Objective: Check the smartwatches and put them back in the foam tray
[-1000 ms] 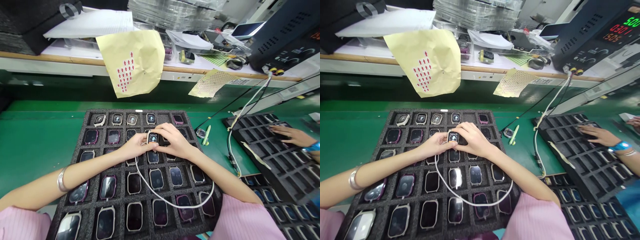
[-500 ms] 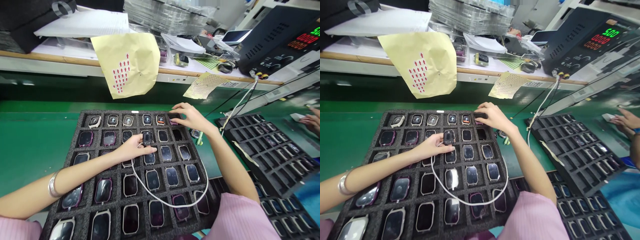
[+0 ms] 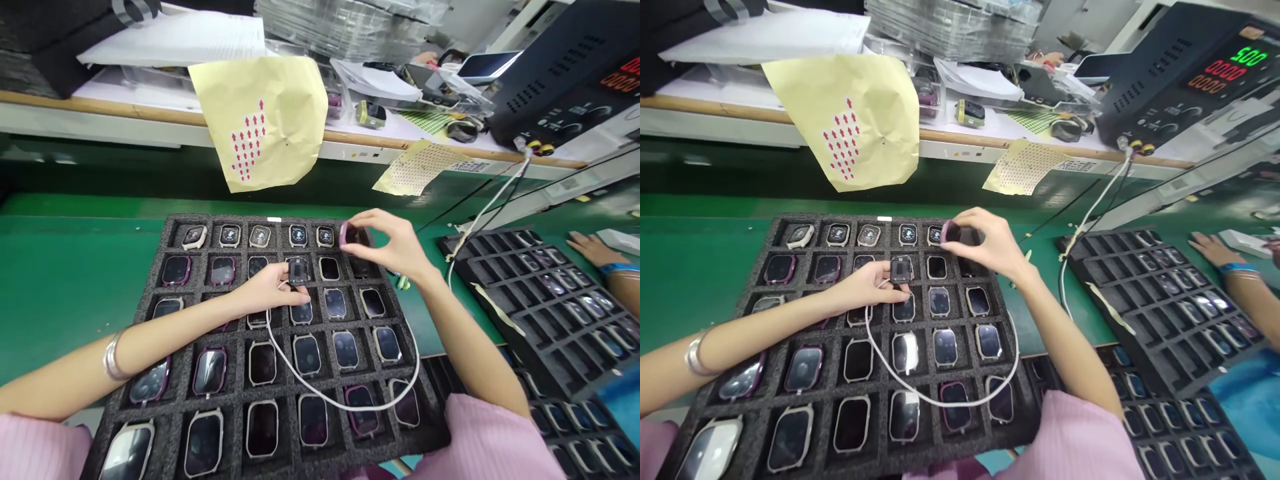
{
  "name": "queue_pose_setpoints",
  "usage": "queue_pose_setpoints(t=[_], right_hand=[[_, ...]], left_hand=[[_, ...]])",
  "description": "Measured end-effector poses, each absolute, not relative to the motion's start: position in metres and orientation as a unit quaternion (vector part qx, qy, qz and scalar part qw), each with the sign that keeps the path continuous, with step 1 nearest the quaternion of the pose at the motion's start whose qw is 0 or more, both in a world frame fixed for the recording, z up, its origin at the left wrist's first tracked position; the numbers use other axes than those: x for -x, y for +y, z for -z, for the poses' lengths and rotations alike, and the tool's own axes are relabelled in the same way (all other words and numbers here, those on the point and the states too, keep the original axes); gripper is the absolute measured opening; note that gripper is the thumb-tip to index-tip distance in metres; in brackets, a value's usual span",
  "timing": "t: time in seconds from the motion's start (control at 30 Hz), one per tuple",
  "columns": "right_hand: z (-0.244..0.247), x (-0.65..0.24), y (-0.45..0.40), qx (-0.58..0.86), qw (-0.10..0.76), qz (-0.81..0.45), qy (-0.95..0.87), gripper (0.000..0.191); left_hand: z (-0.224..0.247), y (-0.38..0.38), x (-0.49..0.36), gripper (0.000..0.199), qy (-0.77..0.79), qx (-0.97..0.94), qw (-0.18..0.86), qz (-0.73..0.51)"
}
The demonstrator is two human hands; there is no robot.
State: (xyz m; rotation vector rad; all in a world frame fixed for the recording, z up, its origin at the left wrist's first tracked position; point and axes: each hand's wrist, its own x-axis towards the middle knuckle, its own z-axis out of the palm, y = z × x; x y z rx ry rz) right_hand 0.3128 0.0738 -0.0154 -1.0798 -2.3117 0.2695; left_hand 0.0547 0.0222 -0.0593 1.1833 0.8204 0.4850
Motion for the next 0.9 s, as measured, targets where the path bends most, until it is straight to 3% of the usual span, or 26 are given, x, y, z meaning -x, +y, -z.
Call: queue_pose_setpoints(t=[0.17,0.33,0.47,0.9], right_hand=[[0.029,-0.255,0.031,0.343,0.253,-0.17,-0.889,0.03],[0.046,-0.243,0.026,0.323,0.226,-0.062,-0.917,0.032],[0.052,-0.246,0.023,0.314,0.246,-0.009,-0.917,0.037],[0.063,-0.249,0.02,0.307,0.288,-0.174,-0.89,0.049]], left_hand=[[0.069,0.022,-0.054,0.038,0.357,-0.566,0.698,-0.254],[0.065,0.02,-0.056,0.031,0.36,-0.557,0.69,-0.289],[0.061,0.017,-0.057,0.036,0.371,-0.538,0.698,-0.292],[0.066,0.017,-0.055,0.028,0.366,-0.57,0.682,-0.277]])
